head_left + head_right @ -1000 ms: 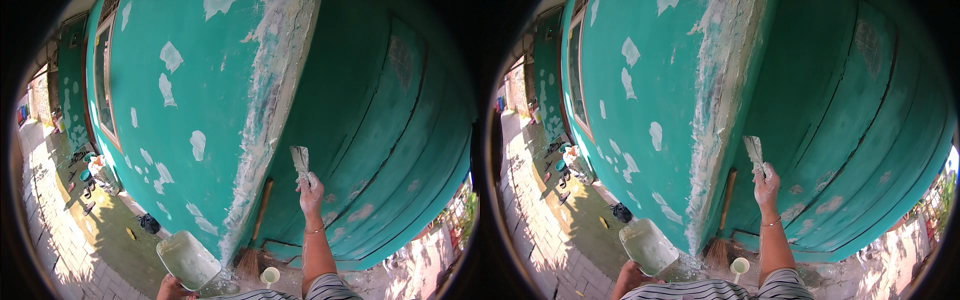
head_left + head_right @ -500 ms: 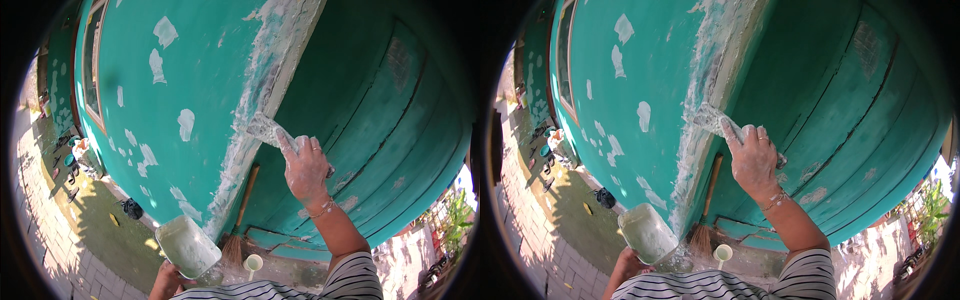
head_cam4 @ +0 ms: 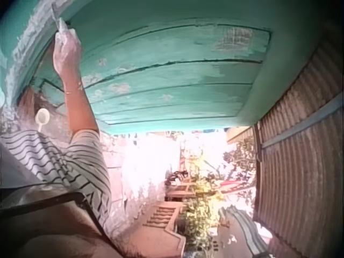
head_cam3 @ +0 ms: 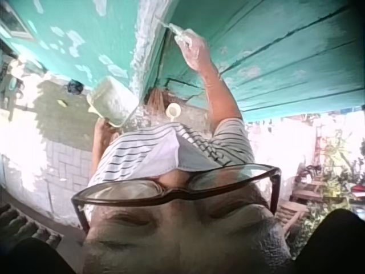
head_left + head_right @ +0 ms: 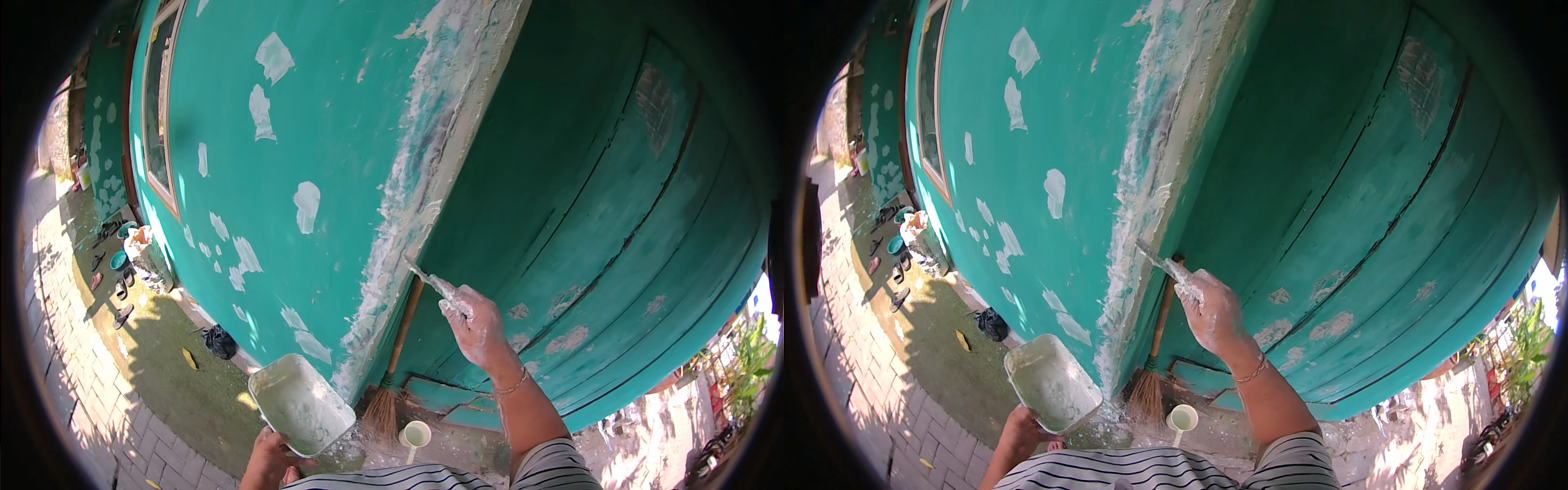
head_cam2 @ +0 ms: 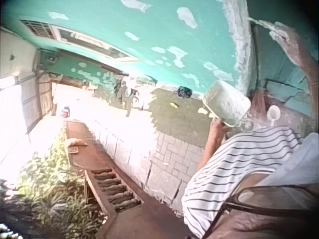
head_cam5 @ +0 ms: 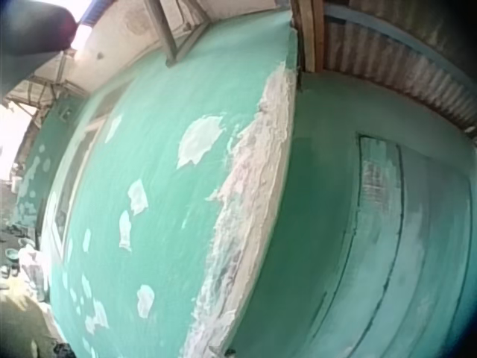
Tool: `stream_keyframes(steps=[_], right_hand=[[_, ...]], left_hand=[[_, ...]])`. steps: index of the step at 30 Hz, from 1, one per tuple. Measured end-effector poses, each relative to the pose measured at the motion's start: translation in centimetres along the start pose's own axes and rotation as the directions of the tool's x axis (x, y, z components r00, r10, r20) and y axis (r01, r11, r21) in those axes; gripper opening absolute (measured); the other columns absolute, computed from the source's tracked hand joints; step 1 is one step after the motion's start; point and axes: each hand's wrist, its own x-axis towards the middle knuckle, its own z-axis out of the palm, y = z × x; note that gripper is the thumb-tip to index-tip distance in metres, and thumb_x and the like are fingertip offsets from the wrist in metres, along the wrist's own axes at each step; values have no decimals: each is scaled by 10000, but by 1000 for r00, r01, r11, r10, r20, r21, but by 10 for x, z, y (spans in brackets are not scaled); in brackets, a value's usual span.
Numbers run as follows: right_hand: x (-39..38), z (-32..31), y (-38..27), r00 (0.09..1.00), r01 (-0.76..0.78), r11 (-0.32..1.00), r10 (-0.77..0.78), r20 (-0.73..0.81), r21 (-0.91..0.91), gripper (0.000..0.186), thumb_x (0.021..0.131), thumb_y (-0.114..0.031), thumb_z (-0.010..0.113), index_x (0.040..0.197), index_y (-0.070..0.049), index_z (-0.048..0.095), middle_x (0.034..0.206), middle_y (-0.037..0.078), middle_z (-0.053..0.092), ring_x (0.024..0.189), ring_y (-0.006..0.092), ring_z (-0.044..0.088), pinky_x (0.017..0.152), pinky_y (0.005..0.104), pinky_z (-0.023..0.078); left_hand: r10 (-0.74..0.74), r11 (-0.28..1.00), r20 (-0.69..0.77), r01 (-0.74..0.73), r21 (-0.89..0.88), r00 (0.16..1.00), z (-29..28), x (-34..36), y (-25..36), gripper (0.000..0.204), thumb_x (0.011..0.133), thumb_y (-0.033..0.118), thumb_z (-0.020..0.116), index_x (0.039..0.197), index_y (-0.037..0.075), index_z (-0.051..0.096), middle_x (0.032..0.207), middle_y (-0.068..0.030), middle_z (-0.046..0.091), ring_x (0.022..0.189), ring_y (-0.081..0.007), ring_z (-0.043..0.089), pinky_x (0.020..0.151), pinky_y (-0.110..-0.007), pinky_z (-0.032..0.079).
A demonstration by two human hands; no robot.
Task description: The person applies wall filler to a damaged exterior corner using a putty knife, repeatedly scooping material from a plastic container and smoothing it over the surface.
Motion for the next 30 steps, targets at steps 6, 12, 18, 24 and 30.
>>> stream_keyframes(steps=[6,12,18,24,30], right_hand=[[79,-82,-68,917,144,741,-349,-193,-656,438,867,-30,652,1298,-111,650,869,98,549,820,296,587,701,411,502],[58,-49,-59,958,147,634,-282,-50,-759,504,852,-35,627,1351,-88,589,980,117,538,919,328,589,763,429,527],[-33,35,-11,984,91,879,-6,180,-468,484,847,-70,653,1327,-114,609,948,109,571,833,318,609,713,422,531],[-16,25,-11,998,-62,998,62,16,7,282,889,-53,681,1170,-70,697,801,107,566,684,275,554,643,361,482],[67,-52,-62,880,165,822,-372,-295,-546,427,835,1,671,1243,-124,690,836,79,559,752,270,568,691,365,493]], left_hand=[[-28,999,57,26,32,998,9,5,-2,679,792,284,618,1386,15,428,1251,-192,581,1051,-374,638,755,-546,608],[-44,996,84,50,-71,995,-5,10,-15,701,789,249,630,1410,17,402,1287,-193,565,1085,-375,630,740,-552,620],[-63,996,103,69,-64,993,-19,7,7,678,792,194,599,1408,8,385,1292,-192,564,1105,-377,630,733,-564,628],[-82,995,121,76,59,989,-39,4,43,779,766,306,659,1450,46,392,1331,-166,576,1130,-355,635,776,-566,617],[-102,991,133,89,100,986,-58,-6,69,790,762,300,667,1450,36,385,1331,-169,576,1134,-367,632,778,-576,612]])
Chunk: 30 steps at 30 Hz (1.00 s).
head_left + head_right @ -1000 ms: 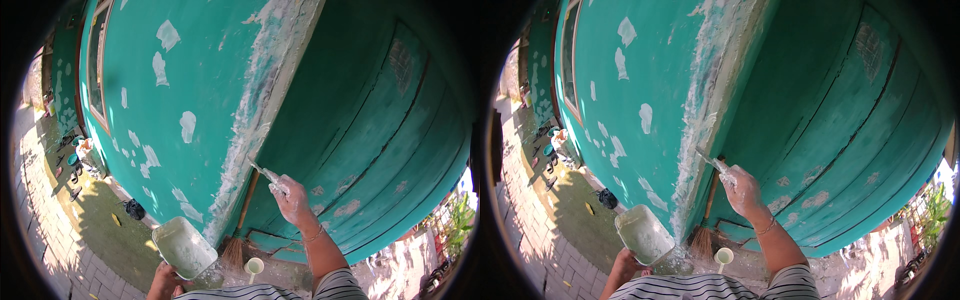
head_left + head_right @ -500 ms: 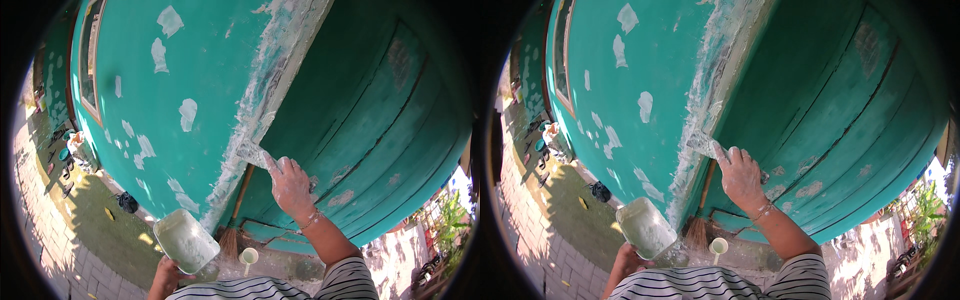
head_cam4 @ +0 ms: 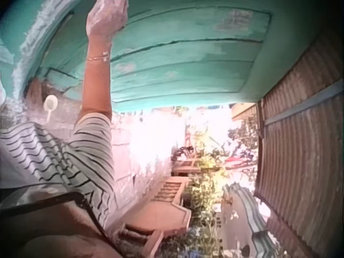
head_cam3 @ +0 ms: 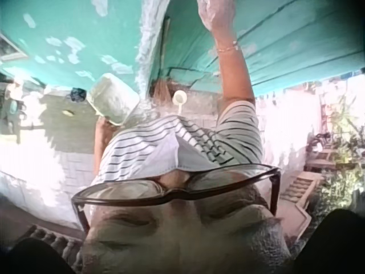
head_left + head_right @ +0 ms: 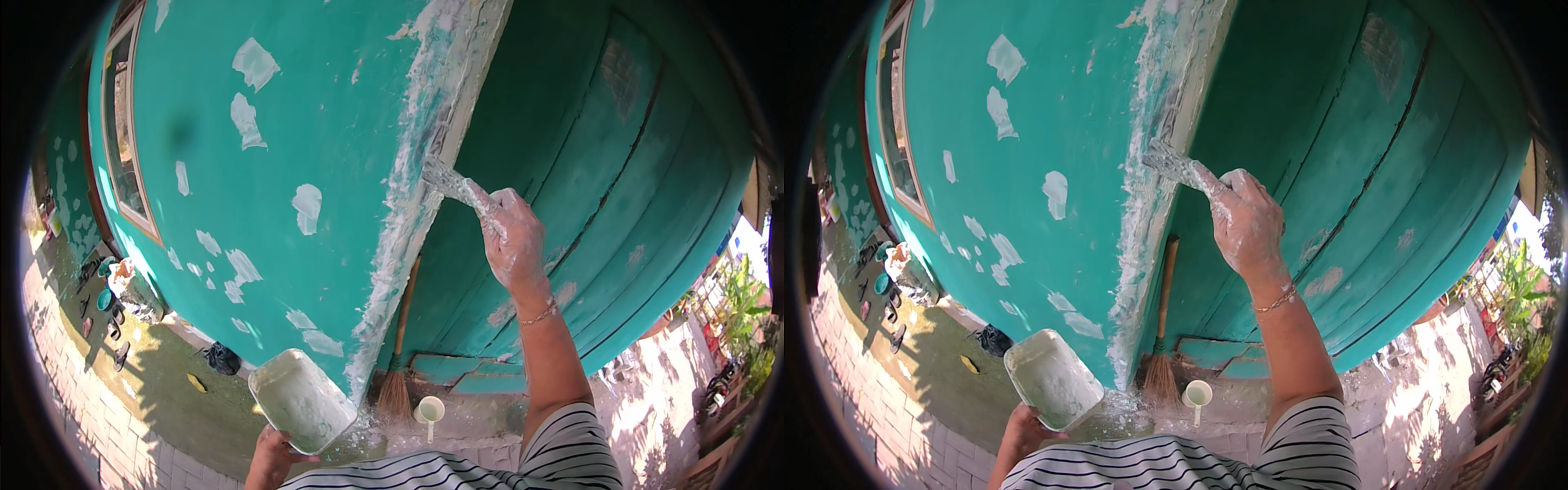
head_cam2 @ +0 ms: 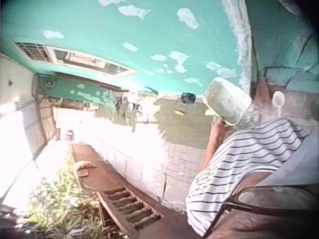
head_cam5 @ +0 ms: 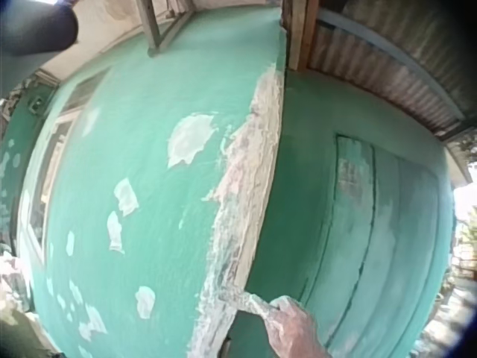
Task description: The person applies wall filler to a damaged exterior corner using a putty knife, repeatedly scooping material from a plastic container and smoothing it over the surface.
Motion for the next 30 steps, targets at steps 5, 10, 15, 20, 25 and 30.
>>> stream_keyframes(steps=[5,10,15,20,25,30], right_hand=[[-11,1,5,987,34,968,6,160,-247,502,812,-41,668,1296,-169,661,924,78,565,866,287,595,738,415,508],[-121,37,-22,906,16,991,42,422,-133,462,830,-64,644,1272,-194,674,895,71,541,882,293,598,713,420,498],[-189,71,-21,752,-611,725,408,517,317,317,936,-101,632,1250,-108,678,826,69,601,716,183,569,635,341,481],[-120,58,-55,585,-648,56,676,448,760,298,1006,-146,584,1232,44,625,857,33,613,667,63,520,569,224,452],[-83,32,-73,579,-545,137,775,253,827,372,1015,-131,562,1340,50,556,869,40,590,668,67,523,538,242,472],[-29,54,-60,660,-627,453,741,123,633,444,978,-96,549,1402,29,501,925,123,607,709,238,560,665,346,509]], left_hand=[[-16,1000,11,16,-3,1000,-20,-2,8,779,765,300,664,1445,33,393,1340,-169,574,1136,-374,630,772,-581,610],[-37,999,24,37,-6,999,-40,0,11,769,767,300,650,1442,31,398,1345,-163,573,1141,-378,626,768,-585,608],[-50,999,89,48,21,995,-46,8,21,770,768,299,650,1442,26,398,1348,-167,569,1154,-385,617,764,-584,609],[-59,998,54,61,-25,997,-54,-3,15,800,770,296,705,1454,28,389,1356,-179,558,1165,-398,606,790,-597,599],[-106,993,124,112,-44,987,-40,0,28,779,773,271,728,1452,63,408,1366,-158,557,1198,-394,584,824,-594,592],[-168,980,137,180,-81,976,-67,0,25,763,768,271,714,1448,76,427,1370,-147,562,1211,-378,577,824,-557,604]])
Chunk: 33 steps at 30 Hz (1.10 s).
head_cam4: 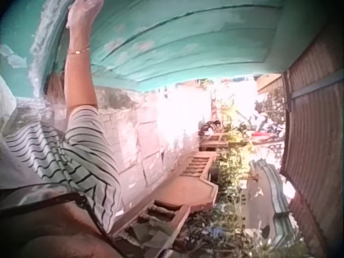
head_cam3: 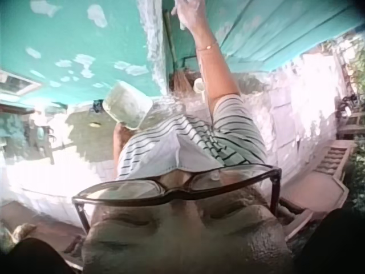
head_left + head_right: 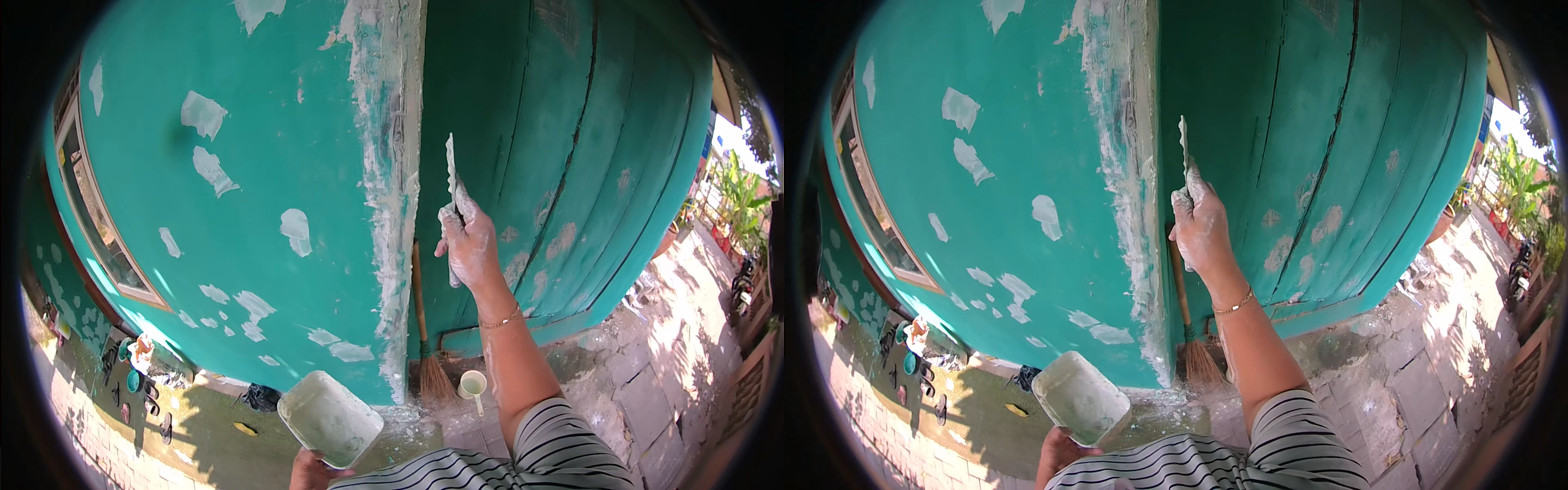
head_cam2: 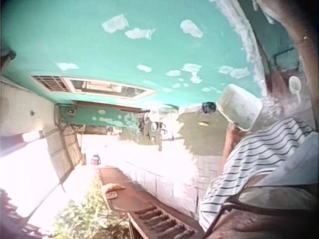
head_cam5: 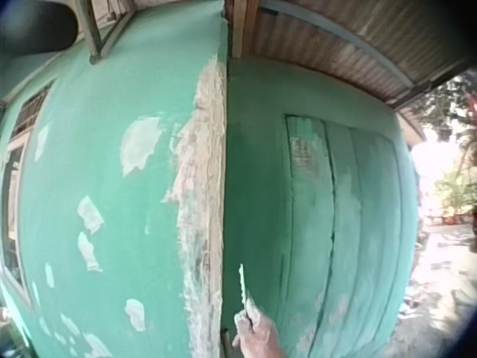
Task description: The person applies wall filler to a damaged exterior corner using a putty knife, repeatedly scooping material from a plastic container and smoothing it over the surface.
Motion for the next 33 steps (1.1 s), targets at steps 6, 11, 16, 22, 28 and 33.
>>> stream_keyframes(steps=[6,11,16,22,28,33], right_hand=[[-36,-6,15,990,95,921,-47,135,-378,443,944,-90,575,1368,29,532,896,133,588,773,281,545,805,379,489],[-128,-41,93,934,-196,960,245,260,-201,445,933,-70,604,1365,23,554,951,178,628,811,288,576,817,365,488],[-83,-50,11,990,82,936,-37,137,-342,434,936,-67,625,1363,-14,571,914,170,613,820,303,595,806,375,495],[-8,-32,-50,911,348,457,-373,179,-818,499,869,-36,639,1360,-108,581,1011,134,518,912,349,583,781,439,523],[-44,-5,-26,959,252,415,-227,169,-874,620,839,13,618,1439,-78,491,1035,187,491,919,402,565,783,478,505],[-167,-4,40,961,99,571,158,228,-815,514,845,-3,606,1354,-9,535,1041,246,500,930,442,574,830,497,518]], left_hand=[[18,1000,-41,-18,-4,999,24,-15,12,746,781,274,708,1447,76,437,1363,-139,572,1210,-349,585,825,-511,612],[22,1000,-2,-22,11,1000,14,-17,17,743,792,288,711,1445,67,435,1359,-140,573,1193,-346,595,822,-496,611],[13,996,-16,-12,85,1000,-5,-11,23,735,797,295,696,1443,68,427,1348,-143,579,1171,-351,608,833,-517,602],[-16,997,5,15,76,1000,-9,-4,20,716,799,288,678,1435,69,431,1312,-145,601,1156,-361,616,819,-559,594],[-52,996,-23,54,68,998,-14,-2,15,753,759,275,709,1431,74,434,1319,-140,594,1161,-363,613,796,-567,601],[-49,997,7,48,52,999,-13,0,22,782,739,272,729,1434,76,431,1332,-142,583,1164,-374,609,801,-575,601]])
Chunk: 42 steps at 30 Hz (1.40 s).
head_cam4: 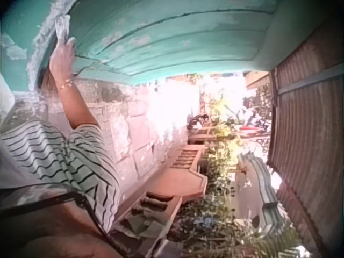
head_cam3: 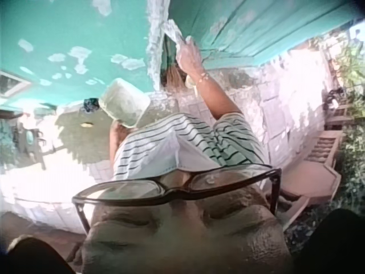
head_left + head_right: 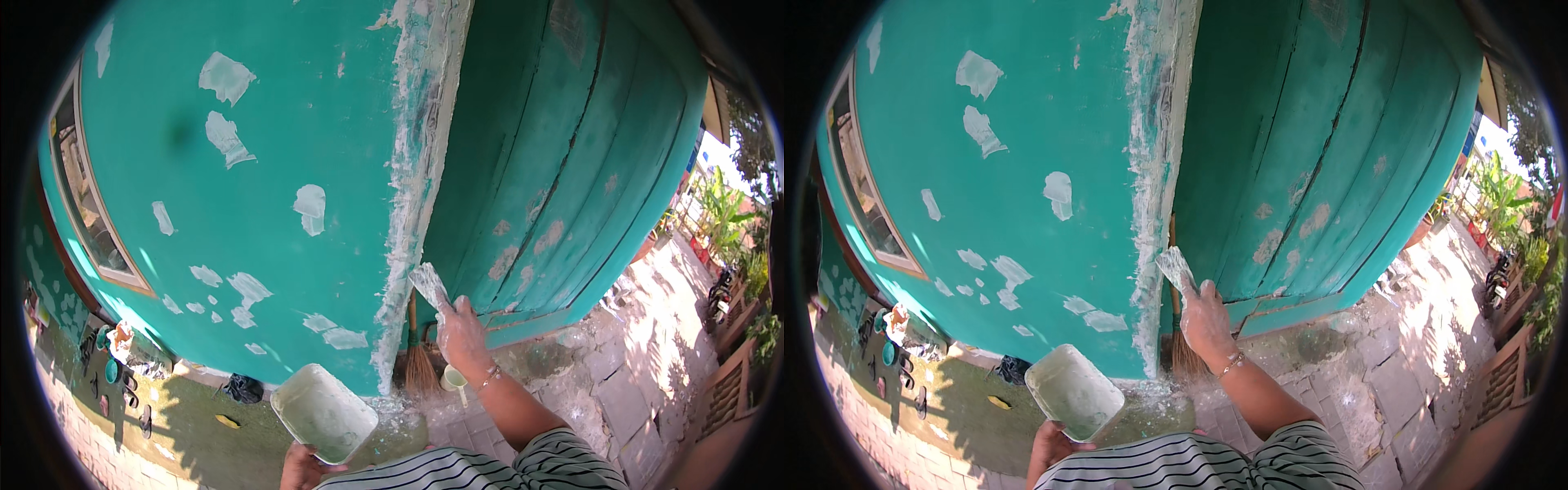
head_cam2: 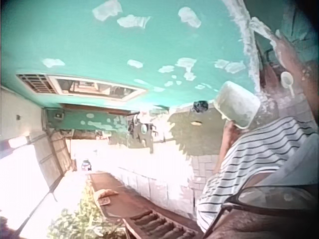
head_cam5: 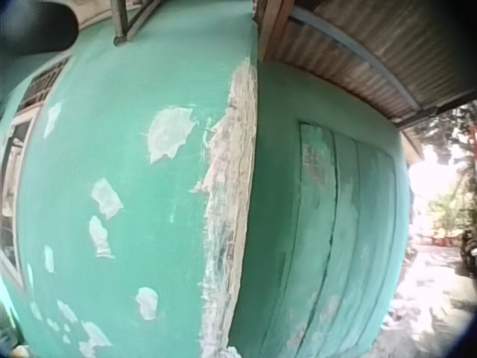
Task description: The person applies wall filler to a damaged exterior corner using a putty knife, repeatedly scooping material from a plastic container and smoothing it over the surface.
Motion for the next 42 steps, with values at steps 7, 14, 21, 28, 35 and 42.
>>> stream_keyframes(steps=[7,14,21,28,35,42], right_hand=[[26,-21,1,989,58,943,-10,-147,327,427,869,-44,650,1289,6,595,900,221,588,843,414,555,792,469,479],[62,-15,-4,892,103,855,146,-427,508,433,954,-100,628,1371,-4,565,896,141,564,751,257,540,703,365,478],[81,23,-43,911,-215,162,390,138,963,419,980,-97,586,1386,1,550,715,-32,469,522,62,378,421,241,402],[-5,133,4,763,-577,160,456,459,801,167,968,-117,602,1102,-20,624,709,-7,496,496,87,438,385,268,387],[17,80,-2,749,-533,2,465,471,846,126,966,-132,614,1055,-42,613,705,-15,491,535,80,446,403,260,392],[21,114,1,736,-587,-59,377,563,807,62,968,-139,612,937,-90,591,712,-21,483,553,81,451,421,244,384]], left_hand=[[36,997,6,-36,63,999,-22,-5,0,730,800,288,685,1440,58,421,1341,-140,582,1174,-371,608,803,-572,598],[31,999,35,-32,22,999,-21,3,-6,789,793,220,649,1474,18,303,1356,-206,539,1170,-426,604,789,-620,605],[-16,998,14,15,64,1000,-24,-2,-5,828,766,311,737,1461,44,374,1367,-170,546,1176,-382,605,784,-563,610],[-26,996,-10,27,84,1000,-22,6,2,828,756,334,750,1454,57,401,1353,-154,561,1163,-374,609,772,-548,613],[-31,997,-36,34,68,999,-24,19,9,887,756,310,750,1469,16,313,1353,-199,539,1155,-386,623,755,-562,625],[-32,989,-22,35,142,999,-2,31,17,830,762,320,719,1454,24,368,1349,-181,555,1148,-368,627,771,-544,618]])
